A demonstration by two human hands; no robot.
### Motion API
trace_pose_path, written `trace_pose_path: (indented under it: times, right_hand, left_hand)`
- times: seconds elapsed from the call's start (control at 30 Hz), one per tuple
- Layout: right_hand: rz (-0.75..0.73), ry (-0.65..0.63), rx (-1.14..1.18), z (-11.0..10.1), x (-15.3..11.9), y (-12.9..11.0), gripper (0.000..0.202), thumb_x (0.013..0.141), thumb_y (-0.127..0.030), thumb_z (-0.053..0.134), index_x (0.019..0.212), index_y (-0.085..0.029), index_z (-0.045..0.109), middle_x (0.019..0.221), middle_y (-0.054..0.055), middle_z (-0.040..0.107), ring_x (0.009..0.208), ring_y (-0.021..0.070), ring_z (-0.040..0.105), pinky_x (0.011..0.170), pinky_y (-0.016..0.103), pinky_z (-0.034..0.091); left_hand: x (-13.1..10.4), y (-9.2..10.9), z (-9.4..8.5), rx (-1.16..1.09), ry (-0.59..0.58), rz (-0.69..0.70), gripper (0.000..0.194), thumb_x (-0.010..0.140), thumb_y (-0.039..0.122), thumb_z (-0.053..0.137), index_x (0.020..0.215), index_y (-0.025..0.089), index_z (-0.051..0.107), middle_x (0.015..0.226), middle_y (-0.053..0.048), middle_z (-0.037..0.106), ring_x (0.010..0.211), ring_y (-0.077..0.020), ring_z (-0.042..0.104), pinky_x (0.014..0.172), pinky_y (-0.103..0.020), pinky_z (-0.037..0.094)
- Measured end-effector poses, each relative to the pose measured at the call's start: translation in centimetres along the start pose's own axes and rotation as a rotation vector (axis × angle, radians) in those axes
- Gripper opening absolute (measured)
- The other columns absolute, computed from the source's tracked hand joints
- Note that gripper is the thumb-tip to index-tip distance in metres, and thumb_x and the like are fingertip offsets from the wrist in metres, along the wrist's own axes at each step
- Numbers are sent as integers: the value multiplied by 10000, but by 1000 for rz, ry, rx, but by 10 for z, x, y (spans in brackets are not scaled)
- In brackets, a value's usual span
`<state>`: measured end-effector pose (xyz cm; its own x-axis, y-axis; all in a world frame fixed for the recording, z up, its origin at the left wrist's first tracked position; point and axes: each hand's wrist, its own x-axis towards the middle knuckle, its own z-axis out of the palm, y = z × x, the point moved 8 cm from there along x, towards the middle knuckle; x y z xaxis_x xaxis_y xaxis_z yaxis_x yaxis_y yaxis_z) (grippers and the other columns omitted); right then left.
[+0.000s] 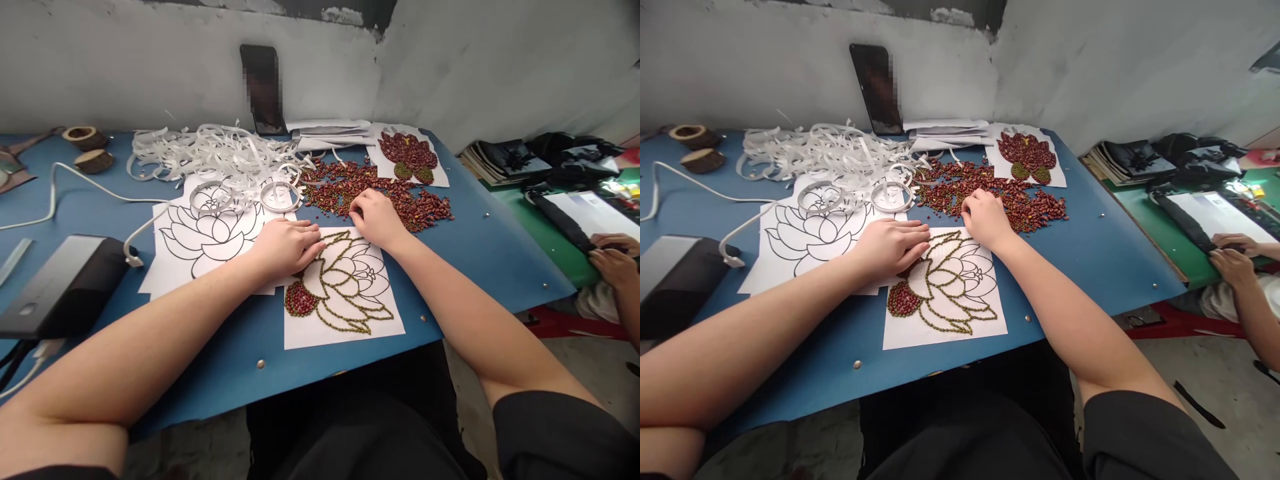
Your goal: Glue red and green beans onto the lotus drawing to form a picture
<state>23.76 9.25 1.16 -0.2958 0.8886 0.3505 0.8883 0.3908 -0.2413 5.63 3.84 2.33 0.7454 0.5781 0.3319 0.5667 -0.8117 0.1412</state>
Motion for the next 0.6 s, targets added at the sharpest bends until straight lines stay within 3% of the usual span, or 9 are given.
trace_pose_path:
  times: [0.2, 0.4, 0.6]
  right_hand:
    - [34, -22, -25, 4, 2, -2, 91, 932, -174, 556, 873, -206, 618, 1074, 164, 687, 1016, 333, 593, 875, 480, 456]
    - [-41, 95, 154, -16, -3, 1, 124, 913, -139, 522, 841, -238, 543, 880, 94, 678, 837, 261, 597, 798, 395, 479]
    - [-66, 123, 212, -37, -14, 6, 129, 895, -137, 560, 845, -221, 644, 898, 79, 736, 839, 247, 672, 782, 374, 524]
  left_hand:
    - [-1, -1, -1, -2, 30, 5, 392, 1048, 401, 441, 1041, 233, 795, 1056, -61, 820, 1079, -241, 767, 856, -363, 593]
    - [-1, 0, -1, -11, 19, 24, 383, 1057, 390, 444, 1049, 224, 788, 1053, -70, 816, 1067, -236, 768, 861, -364, 594]
    - [-2, 0, -1, -5, 37, 38, 393, 1067, 387, 429, 1037, 220, 783, 1027, -62, 813, 1043, -223, 768, 848, -347, 590]
